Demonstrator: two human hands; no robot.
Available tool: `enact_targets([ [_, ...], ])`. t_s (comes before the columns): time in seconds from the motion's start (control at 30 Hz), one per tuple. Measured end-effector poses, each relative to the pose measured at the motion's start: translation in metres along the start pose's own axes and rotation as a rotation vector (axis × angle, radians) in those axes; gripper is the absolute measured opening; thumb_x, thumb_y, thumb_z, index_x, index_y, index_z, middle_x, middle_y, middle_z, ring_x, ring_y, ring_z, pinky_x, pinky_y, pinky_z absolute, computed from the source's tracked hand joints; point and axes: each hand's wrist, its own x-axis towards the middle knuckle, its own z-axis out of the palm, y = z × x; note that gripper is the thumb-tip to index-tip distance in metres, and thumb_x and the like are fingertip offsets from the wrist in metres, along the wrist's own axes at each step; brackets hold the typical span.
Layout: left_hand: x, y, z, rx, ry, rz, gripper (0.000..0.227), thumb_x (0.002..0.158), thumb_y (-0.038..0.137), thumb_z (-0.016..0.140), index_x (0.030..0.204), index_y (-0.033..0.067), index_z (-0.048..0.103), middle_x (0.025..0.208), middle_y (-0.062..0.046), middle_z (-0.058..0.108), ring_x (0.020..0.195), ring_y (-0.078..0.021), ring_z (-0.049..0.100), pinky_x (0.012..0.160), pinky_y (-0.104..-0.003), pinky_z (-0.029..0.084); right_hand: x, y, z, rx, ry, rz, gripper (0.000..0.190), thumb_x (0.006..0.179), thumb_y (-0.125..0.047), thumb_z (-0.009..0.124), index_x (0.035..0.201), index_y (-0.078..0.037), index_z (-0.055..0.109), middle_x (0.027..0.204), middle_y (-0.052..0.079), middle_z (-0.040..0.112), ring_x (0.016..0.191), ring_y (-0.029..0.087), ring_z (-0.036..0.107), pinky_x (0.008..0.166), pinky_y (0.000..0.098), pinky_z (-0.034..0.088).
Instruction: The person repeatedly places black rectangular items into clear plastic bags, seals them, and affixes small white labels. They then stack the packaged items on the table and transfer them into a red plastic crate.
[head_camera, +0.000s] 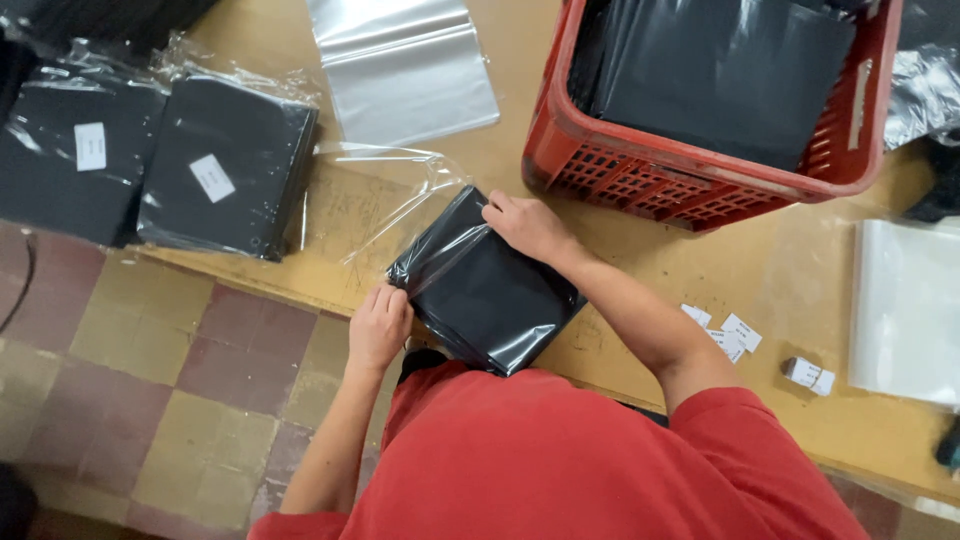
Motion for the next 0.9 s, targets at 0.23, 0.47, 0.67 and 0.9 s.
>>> enact_targets([
  [0.23, -0.022, 0.010, 0.025, -0.092, -0.090, -0.290, 0.029, 0.070, 0.009, 0.067, 0.096, 0.0095, 0.056, 0.091, -0.008, 0.055, 0.091, -0.0282, 0.064, 0.084, -0.036, 0.054, -0.006, 0.024, 0.043, 0.864, -0.415, 0.384, 0.026, 0.083, -0.026, 0.078, 0.087, -0.014, 0.055, 0.105, 0.004, 0.051, 0.100, 0.034, 0.065, 0.083, 0.0410, 0.053],
  [0.47, 0.005, 0.047, 0.021, -0.503, 0.128, -0.861, 0.019, 0.079, 0.004, 0.067, 0.077, 0.0136, 0.051, 0.077, -0.004, 0.051, 0.080, -0.0281, 0.063, 0.071, -0.038, 0.049, -0.004, 0.015, 0.061, 1.396, -0.374, 1.069, 0.063, 0.083, -0.033, 0.086, 0.133, -0.012, 0.054, 0.105, 0.000, 0.064, 0.091, 0.010, 0.067, 0.070, 0.0180, 0.056],
  [0.67, -0.003, 0.063, -0.007, -0.400, -0.018, -0.679, 0.018, 0.078, 0.014, 0.065, 0.075, 0.0156, 0.048, 0.083, -0.003, 0.049, 0.075, -0.0322, 0.065, 0.063, -0.044, 0.054, -0.015, 0.012, 0.019, 1.308, -0.527, 1.096, 0.046, 0.085, -0.030, 0.079, 0.124, -0.013, 0.062, 0.111, 0.008, 0.065, 0.099, 0.019, 0.064, 0.079, 0.0334, 0.056],
  [0.9, -0.027, 0.076, 0.014, -0.318, -0.129, -0.400, 0.020, 0.083, 0.020, 0.061, 0.075, 0.0207, 0.042, 0.081, 0.003, 0.044, 0.075, -0.0195, 0.062, 0.060, -0.033, 0.051, -0.054, 0.006, -0.038, 1.130, -0.635, 1.025, 0.036, 0.086, -0.033, 0.070, 0.119, -0.021, 0.063, 0.107, 0.007, 0.065, 0.101, 0.020, 0.060, 0.089, 0.0392, 0.048],
])
